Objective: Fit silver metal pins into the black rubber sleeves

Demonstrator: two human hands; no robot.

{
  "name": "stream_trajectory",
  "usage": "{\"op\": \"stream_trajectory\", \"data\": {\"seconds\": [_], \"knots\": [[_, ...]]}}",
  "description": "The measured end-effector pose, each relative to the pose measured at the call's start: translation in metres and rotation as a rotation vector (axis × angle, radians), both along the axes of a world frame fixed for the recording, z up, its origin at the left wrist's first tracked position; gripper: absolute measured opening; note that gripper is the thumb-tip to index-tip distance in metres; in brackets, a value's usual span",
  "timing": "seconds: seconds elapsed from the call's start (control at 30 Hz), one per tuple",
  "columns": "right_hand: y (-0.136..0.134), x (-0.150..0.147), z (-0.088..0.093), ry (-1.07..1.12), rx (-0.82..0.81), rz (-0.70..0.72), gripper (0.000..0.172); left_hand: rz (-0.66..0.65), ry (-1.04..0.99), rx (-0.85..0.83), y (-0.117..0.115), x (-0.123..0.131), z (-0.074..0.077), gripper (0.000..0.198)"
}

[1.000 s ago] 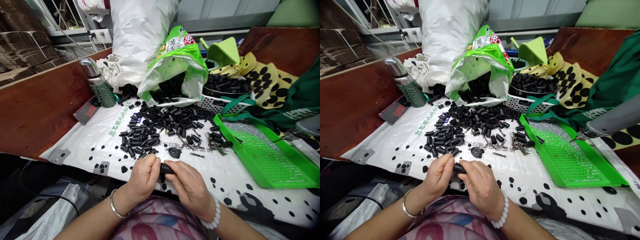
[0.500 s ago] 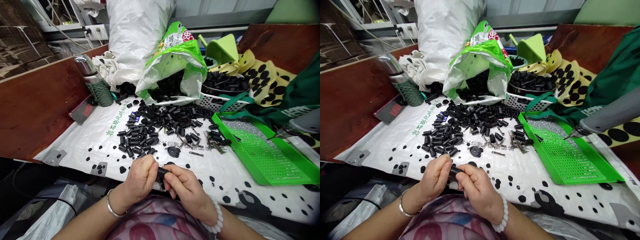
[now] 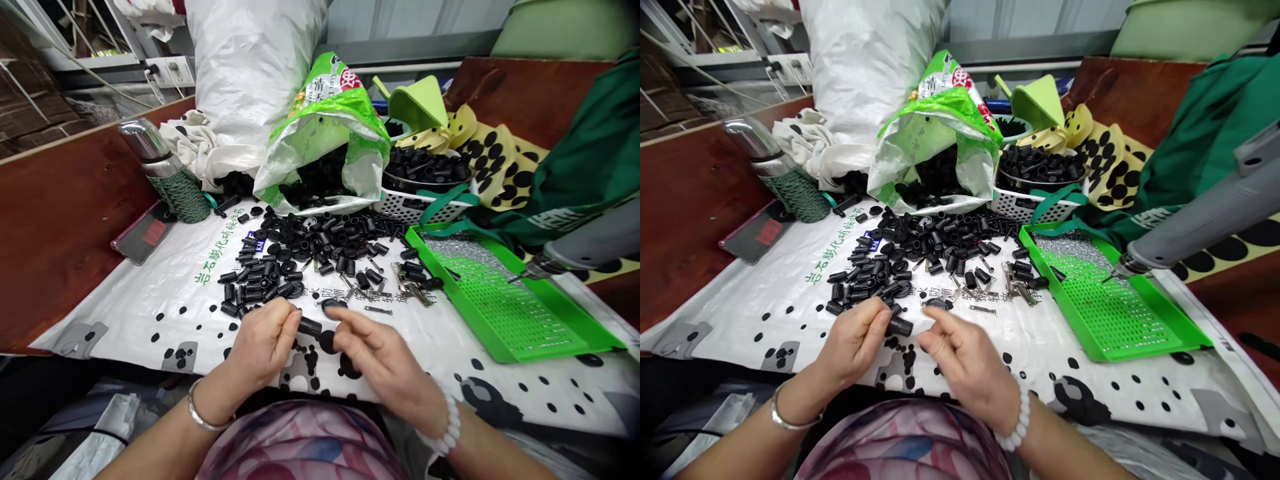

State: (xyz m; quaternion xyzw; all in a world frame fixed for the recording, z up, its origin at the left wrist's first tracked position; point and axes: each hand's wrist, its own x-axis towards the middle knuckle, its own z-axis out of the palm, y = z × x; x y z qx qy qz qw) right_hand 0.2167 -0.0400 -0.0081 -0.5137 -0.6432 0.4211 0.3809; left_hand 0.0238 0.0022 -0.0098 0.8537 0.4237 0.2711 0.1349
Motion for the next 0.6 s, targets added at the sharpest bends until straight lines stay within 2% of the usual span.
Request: {"op": "stream_trajectory", "data": {"seconds": [0.07, 0.13, 0.23, 0.33, 0.4, 0.5, 0.6], "knots": [[0.015, 0.018, 0.001, -0.212, 0.161, -0.138, 0.038, 0.038, 0.142, 0.061, 0.009, 0.002, 0.004, 0.028], [0.031, 0.033, 0.004, -0.460, 0.246, -0.197, 0.031, 0.056, 0.285, 0.086, 0.017, 0.006, 0.006, 0.029], [0.052, 0.044, 0.008, -0.851, 0.270, -0.185, 0.024, 0.091, 0.422, 0.096, 0.025, 0.014, 0.009, 0.030], [0.066, 0.041, 0.007, -1.151, 0.273, -0.135, 0.022, 0.111, 0.435, 0.101, 0.030, 0.018, 0.010, 0.028], [0.072, 0.038, 0.003, -1.217, 0.263, -0.103, 0.020, 0.102, 0.421, 0.101, 0.032, 0.019, 0.011, 0.026], [0.077, 0.035, -0.001, -1.202, 0.253, -0.070, 0.017, 0.100, 0.430, 0.096, 0.036, 0.019, 0.013, 0.025], [0.071, 0.042, 0.002, -1.185, 0.254, -0.072, 0.017, 0.103, 0.444, 0.091, 0.041, 0.020, 0.018, 0.023]]}}
